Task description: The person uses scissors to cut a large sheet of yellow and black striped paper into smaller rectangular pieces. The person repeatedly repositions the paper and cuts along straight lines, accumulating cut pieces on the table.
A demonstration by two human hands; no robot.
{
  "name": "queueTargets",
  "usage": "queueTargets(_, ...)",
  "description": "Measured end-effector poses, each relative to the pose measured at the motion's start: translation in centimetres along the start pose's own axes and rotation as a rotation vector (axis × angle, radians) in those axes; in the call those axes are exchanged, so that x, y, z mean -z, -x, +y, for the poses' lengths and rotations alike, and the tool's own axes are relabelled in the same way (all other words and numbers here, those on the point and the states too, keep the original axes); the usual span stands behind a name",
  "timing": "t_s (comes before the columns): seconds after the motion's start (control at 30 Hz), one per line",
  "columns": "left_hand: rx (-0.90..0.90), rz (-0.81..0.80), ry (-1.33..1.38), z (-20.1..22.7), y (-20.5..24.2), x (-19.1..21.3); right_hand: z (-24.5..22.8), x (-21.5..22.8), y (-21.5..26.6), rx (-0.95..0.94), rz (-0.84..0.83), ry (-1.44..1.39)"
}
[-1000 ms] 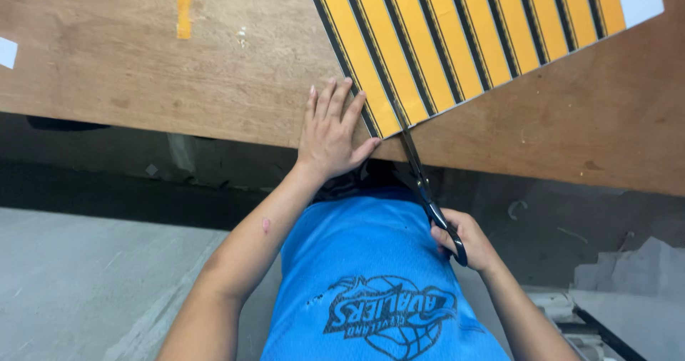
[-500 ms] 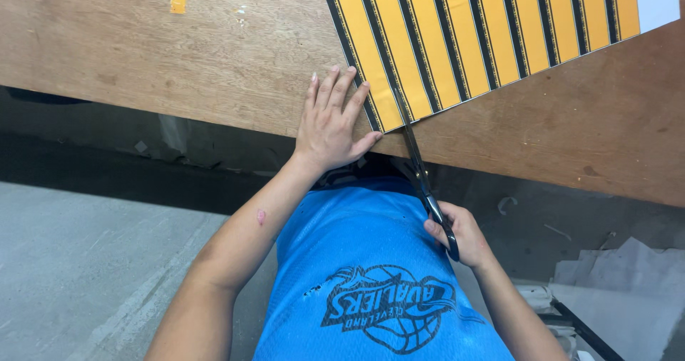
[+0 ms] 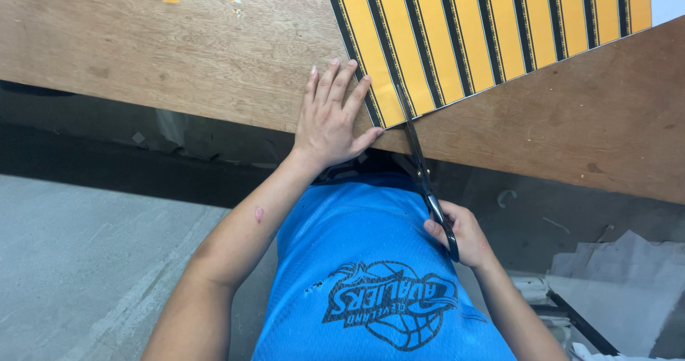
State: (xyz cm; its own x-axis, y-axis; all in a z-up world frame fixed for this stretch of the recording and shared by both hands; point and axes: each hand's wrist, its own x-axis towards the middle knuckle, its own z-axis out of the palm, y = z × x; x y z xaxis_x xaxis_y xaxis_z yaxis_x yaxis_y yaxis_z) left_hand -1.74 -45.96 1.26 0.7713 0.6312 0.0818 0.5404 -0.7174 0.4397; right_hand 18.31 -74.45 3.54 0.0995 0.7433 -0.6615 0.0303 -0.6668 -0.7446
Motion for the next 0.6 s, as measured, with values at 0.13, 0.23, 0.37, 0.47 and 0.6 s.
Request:
queueTargets(0.13,0.003,-0.01,0.003,-0.03,-0.04,0.02,0.34,-0.2,0.02,-0.028,0.019,-0.004)
queueTargets(0.23,0.006,-0.01,0.014,-0.05,0.03,0.02,0.59,-0.15,0.17,-0.024,0.034,0.06)
queueTargets(0.37,-0.007,0.003,-0.001,-0.08,0.0,-0.04,0.36,0.05,0.57,-0.047,0.053,0.116)
queueTargets(0.47,0.009,-0.014,0.015,-0.17,-0.09,-0.03,-0.08,0.1,0.62,-0.091,0.064,0.126)
queueTargets(0.6,-0.001,-0.001,0.012,-0.13,-0.03,0.01,-0.18,0.25,0.78,-0.214,0.084,0.125)
